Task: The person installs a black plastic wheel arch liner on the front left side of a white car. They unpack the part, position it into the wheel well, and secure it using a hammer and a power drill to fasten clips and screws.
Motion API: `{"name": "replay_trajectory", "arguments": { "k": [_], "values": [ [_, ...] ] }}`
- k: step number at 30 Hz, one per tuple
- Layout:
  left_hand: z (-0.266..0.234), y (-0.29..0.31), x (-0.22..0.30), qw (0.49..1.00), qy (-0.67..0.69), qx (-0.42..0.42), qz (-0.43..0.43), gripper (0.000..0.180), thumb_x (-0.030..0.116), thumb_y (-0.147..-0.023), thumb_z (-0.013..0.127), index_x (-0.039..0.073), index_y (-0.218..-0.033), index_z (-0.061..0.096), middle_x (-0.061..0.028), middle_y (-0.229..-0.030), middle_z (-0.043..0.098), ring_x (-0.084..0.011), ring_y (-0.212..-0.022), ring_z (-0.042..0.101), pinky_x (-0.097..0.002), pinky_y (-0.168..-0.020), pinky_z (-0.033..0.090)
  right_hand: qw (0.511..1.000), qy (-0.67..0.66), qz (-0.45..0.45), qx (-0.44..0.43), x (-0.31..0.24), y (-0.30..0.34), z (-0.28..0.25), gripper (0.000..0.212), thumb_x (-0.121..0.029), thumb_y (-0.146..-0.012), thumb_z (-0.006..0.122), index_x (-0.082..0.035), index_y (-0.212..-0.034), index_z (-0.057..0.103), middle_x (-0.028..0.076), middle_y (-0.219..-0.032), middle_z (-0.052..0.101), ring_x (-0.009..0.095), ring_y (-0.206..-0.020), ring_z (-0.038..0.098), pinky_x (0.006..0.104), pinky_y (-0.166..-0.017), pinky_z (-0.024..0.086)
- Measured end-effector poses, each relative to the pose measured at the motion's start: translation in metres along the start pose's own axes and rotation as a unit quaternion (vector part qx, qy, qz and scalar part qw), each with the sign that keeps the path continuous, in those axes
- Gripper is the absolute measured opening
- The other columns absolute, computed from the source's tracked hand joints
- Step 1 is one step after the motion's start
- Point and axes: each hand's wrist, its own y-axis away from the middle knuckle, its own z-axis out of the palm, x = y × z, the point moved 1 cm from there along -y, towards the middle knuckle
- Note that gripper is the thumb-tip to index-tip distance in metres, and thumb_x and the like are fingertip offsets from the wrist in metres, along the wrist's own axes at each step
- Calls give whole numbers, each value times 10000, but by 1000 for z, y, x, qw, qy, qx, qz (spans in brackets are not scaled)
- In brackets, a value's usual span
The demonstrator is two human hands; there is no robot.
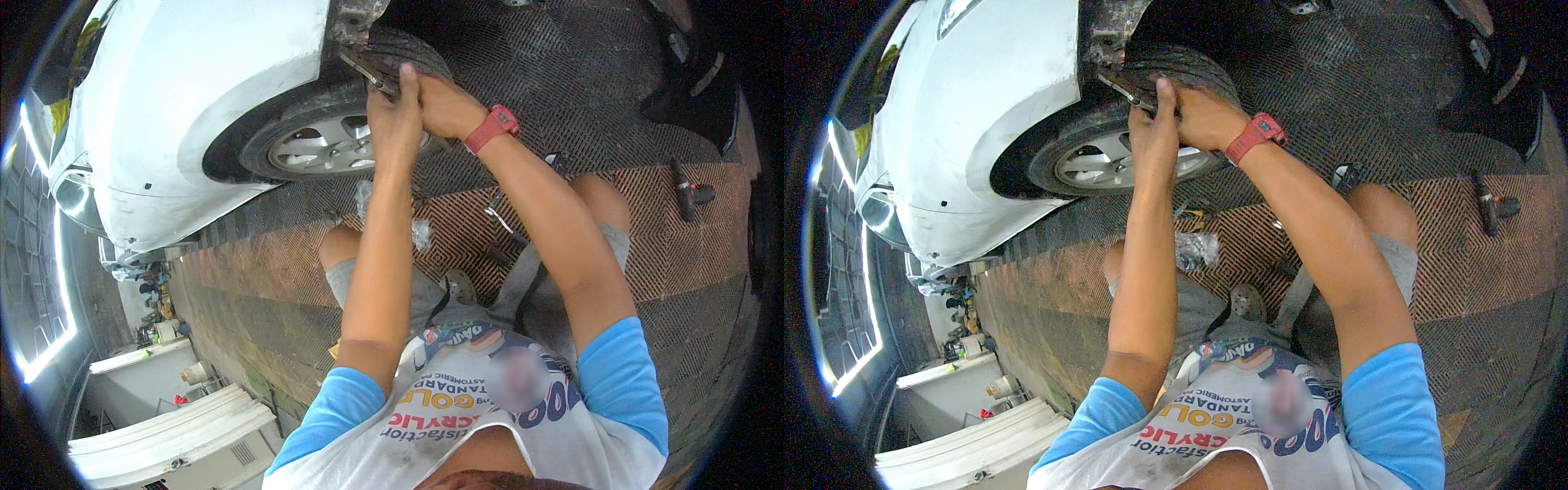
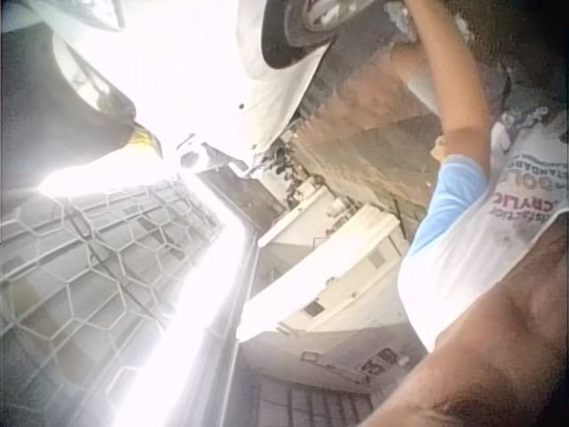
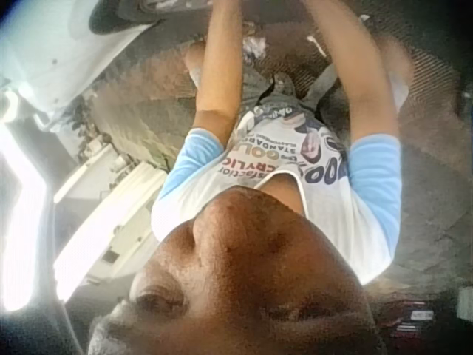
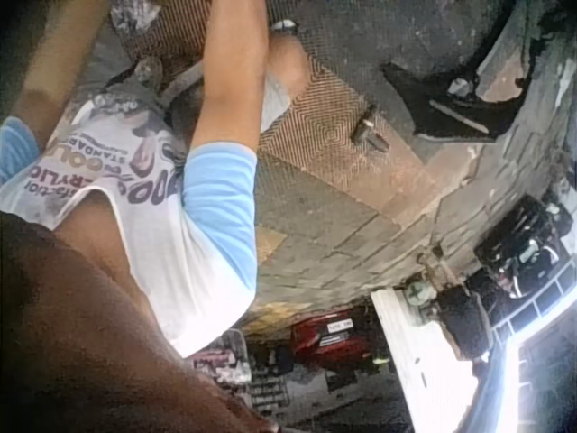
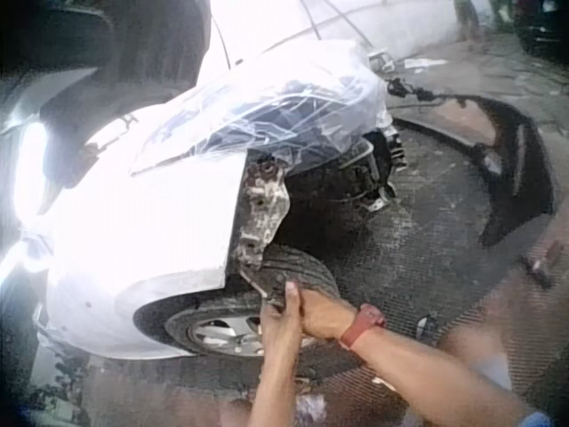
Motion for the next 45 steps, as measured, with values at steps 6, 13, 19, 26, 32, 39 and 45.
{"name": "replay_trajectory", "arguments": {
  "k": [6, 13, 19, 26, 32, 39, 45],
  "values": [
    [5, -31, -22, 998, 58, 11, -22, 593, 429, -1027, 534, -117, -1258, 550, -260, -1220, 643, -343, -1173, 601, -414, -1016, 430, 998, 24, 25, 61, -6, 12, 6, 686, -247, -835, 672, 51, -1399, 420, 353, -1241, 587, 465, -1168, 580, 497, -1003, 467],
    [17, -38, -35, 996, 74, 54, 8, 667, 482, -1021, 520, -114, -1321, 502, -250, -1292, 607, -354, -1210, 571, -414, -1049, 404, 984, 49, 54, 160, -7, 31, 20, 730, -197, -802, 714, 72, -1392, 378, 358, -1300, 536, 482, -1233, 524, 520, -1046, 430],
    [24, -32, -13, 996, 20, 81, 1, 689, 479, -995, 583, -107, -1342, 479, -217, -1326, 607, -328, -1213, 575, -399, -1045, 415, 984, 59, 82, 148, -4, 22, 15, 627, -200, -820, 696, 65, -1324, 433, 345, -1228, 587, 479, -1142, 581, 530, -977, 469],
    [29, -43, -16, 996, -7, 90, -20, 655, 424, -981, 632, -96, -1347, 476, -210, -1299, 621, -322, -1184, 591, -389, -1042, 419, 985, 52, 47, 159, 2, 15, 11, 438, -193, -858, 670, 35, -1191, 499, 320, -1126, 632, 492, -1068, 598, 548, -890, 491],
    [-3, -9, 3, 956, 261, 130, -34, 953, 611, -943, 585, -118, -1463, 259, -258, -1481, 409, -330, -1337, 445, -422, -1144, 326, 982, 119, 29, 147, 8, 12, 8, 425, -203, -864, 654, 31, -1196, 529, 310, -1067, 656, 486, -1011, 623, 549, -884, 501],
    [-56, -32, 51, 908, 413, 60, 44, 845, 591, -992, 496, -90, -1451, 299, -216, -1442, 428, -295, -1341, 417, -410, -1177, 302, 974, 154, 53, 160, 8, 9, 8, 422, -279, -868, 637, 21, -1161, 582, 285, -956, 689, 467, -926, 663, 555, -860, 518],
    [-62, -33, 52, 893, 442, 78, 16, 646, 483, -997, 552, -38, -1366, 454, -164, -1361, 545, -295, -1241, 531, -421, -1086, 444, 970, 177, 52, 160, 15, 3, 10, 483, -270, -852, 653, -9, -1253, 591, 294, -971, 685, 469, -941, 653, 529, -891, 511]
  ]
}}
